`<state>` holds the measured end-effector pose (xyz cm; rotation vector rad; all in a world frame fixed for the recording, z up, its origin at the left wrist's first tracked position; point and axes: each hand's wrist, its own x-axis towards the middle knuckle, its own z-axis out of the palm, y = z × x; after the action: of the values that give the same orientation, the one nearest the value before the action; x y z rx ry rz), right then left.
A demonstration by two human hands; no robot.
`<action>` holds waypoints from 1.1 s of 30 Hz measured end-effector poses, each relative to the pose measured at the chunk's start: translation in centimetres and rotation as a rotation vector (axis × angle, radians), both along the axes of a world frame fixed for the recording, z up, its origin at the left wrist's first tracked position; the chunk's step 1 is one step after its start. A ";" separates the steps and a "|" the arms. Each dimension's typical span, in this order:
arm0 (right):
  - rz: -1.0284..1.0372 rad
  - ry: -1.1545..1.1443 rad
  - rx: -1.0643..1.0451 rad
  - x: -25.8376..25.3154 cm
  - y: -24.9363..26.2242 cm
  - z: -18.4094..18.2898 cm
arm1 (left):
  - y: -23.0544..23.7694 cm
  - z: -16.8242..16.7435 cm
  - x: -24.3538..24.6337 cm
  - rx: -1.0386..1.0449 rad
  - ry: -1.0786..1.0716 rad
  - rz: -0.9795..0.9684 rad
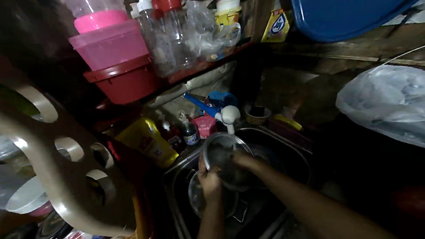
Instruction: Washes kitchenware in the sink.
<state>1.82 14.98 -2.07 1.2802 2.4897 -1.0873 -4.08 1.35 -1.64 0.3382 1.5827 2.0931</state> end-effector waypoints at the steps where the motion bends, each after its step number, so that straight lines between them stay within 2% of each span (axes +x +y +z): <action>1: -0.128 0.071 0.034 -0.9 0.1 -0.3 | 0.2 -0.6 0.3 0.039 0.051 -0.013; 3: -0.244 0.203 0.099 -3.0 -1.0 0.2 | 0.5 -1.7 0.4 0.099 0.108 -0.053; 4: -0.268 0.341 0.092 -3.9 -1.7 0.1 | 0.6 -1.8 0.2 0.102 0.087 -0.061; 6: -0.214 0.601 -0.052 -5.3 -3.3 0.0 | 0.6 -1.2 -0.9 0.092 -0.013 -0.055; 7: -0.120 0.672 -0.145 -5.5 -4.2 -0.3 | 0.4 -1.0 -1.6 0.089 -0.047 -0.045; 8: 0.031 0.641 -0.218 -5.0 -4.9 -0.2 | 0.1 -0.6 -2.3 0.089 -0.057 -0.034; 10: 0.398 0.338 -0.192 -2.9 -5.3 1.3 | -0.6 0.6 -3.6 0.031 0.005 -0.012; 12: 0.611 0.003 -0.057 -1.3 -4.0 1.4 | -1.1 1.6 -4.4 -0.075 0.071 -0.028; 14: 0.668 -0.107 0.199 -0.2 -1.1 -0.4 | -0.9 2.6 -4.7 -0.194 0.087 -0.073; 17: 0.698 0.100 0.726 -0.7 3.3 -1.7 | 0.3 3.8 -4.9 -0.278 0.130 -0.169; 19: 0.673 0.228 0.810 -1.5 3.7 -1.8 | 1.0 5.2 -4.8 -0.301 0.205 -0.189; 21: 0.438 0.223 0.566 -1.8 1.3 -2.6 | 1.7 5.1 -4.7 -0.250 0.284 -0.146; 24: 0.110 0.160 -0.075 -3.2 -3.8 1.0 | 2.9 3.0 -4.3 -0.133 0.327 -0.087; 26: -0.178 0.393 -0.357 -4.9 -5.1 2.6 | 3.2 1.8 -4.1 -0.105 0.269 -0.042; 28: -0.497 0.728 -0.522 -6.0 -6.6 4.3 | 3.0 2.0 -4.1 -0.101 0.167 0.003; 29: -0.483 0.806 -0.509 -5.6 -7.5 5.3 | 2.6 2.7 -4.5 -0.098 0.144 0.000; 30: -0.361 0.832 -0.422 -4.7 -8.3 5.7 | 2.3 3.5 -5.0 -0.098 0.149 0.001; 31: -0.205 0.830 -0.319 -3.4 -8.4 5.0 | 2.0 4.2 -5.6 -0.096 0.163 0.004; 33: 0.126 0.762 -0.042 -0.4 -6.7 1.3 | 1.2 4.8 -6.5 -0.083 0.161 -0.009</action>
<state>1.43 8.28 -0.76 0.7575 2.9598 -1.8464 -10.58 2.59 3.12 0.4949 1.7507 2.0297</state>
